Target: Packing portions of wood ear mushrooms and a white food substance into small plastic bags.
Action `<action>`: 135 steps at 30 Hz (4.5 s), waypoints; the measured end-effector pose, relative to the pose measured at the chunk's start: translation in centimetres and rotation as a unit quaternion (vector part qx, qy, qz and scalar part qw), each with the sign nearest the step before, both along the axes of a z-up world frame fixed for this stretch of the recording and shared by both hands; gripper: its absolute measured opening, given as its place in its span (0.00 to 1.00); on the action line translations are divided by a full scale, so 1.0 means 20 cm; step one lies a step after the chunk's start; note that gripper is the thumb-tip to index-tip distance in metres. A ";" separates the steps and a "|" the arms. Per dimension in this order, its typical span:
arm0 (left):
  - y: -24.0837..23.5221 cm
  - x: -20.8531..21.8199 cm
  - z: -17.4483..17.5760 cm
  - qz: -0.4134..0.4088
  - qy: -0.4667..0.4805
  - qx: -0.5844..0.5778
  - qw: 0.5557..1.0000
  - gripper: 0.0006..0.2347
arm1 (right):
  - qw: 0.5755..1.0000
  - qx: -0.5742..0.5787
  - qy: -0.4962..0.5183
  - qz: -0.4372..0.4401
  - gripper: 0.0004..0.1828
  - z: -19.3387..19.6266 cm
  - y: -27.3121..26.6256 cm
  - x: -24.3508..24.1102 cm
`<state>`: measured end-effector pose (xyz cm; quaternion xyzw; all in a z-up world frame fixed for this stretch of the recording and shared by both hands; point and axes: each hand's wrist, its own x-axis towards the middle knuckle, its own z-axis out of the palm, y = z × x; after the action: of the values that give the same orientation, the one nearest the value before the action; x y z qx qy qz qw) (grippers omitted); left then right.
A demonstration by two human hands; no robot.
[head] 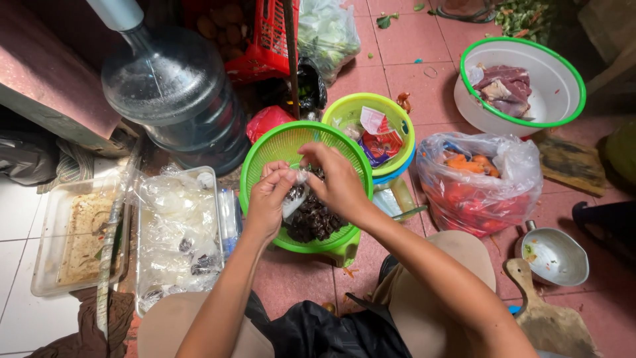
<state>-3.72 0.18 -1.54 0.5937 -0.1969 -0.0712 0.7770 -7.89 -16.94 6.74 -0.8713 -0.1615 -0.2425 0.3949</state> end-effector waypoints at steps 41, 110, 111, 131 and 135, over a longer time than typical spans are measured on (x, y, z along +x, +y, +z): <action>0.84 0.01 0.25 0.123 -0.067 0.445 0.885 0.18 | 0.935 -0.129 0.272 0.186 0.05 0.05 0.18 0.18; 0.00 0.06 0.23 -0.183 0.216 -0.176 0.943 0.21 | 0.657 0.610 0.368 0.247 0.09 -0.24 -0.23 0.34; 0.01 0.03 0.27 -0.208 0.212 -0.133 0.946 0.24 | 0.682 0.589 0.367 0.233 0.10 -0.25 -0.22 0.34; 0.29 0.26 0.13 0.048 0.140 -0.248 0.957 0.16 | 0.884 -0.393 0.194 0.166 0.34 -1.17 0.21 0.60; 0.29 0.28 0.09 0.062 0.145 -0.209 0.965 0.17 | 0.889 -0.360 0.229 0.166 0.32 -1.18 0.20 0.60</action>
<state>1.83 5.98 0.33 0.4121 -0.0556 -0.0654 0.9071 4.20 -12.98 -16.80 -0.9456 -0.2847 0.1072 0.1150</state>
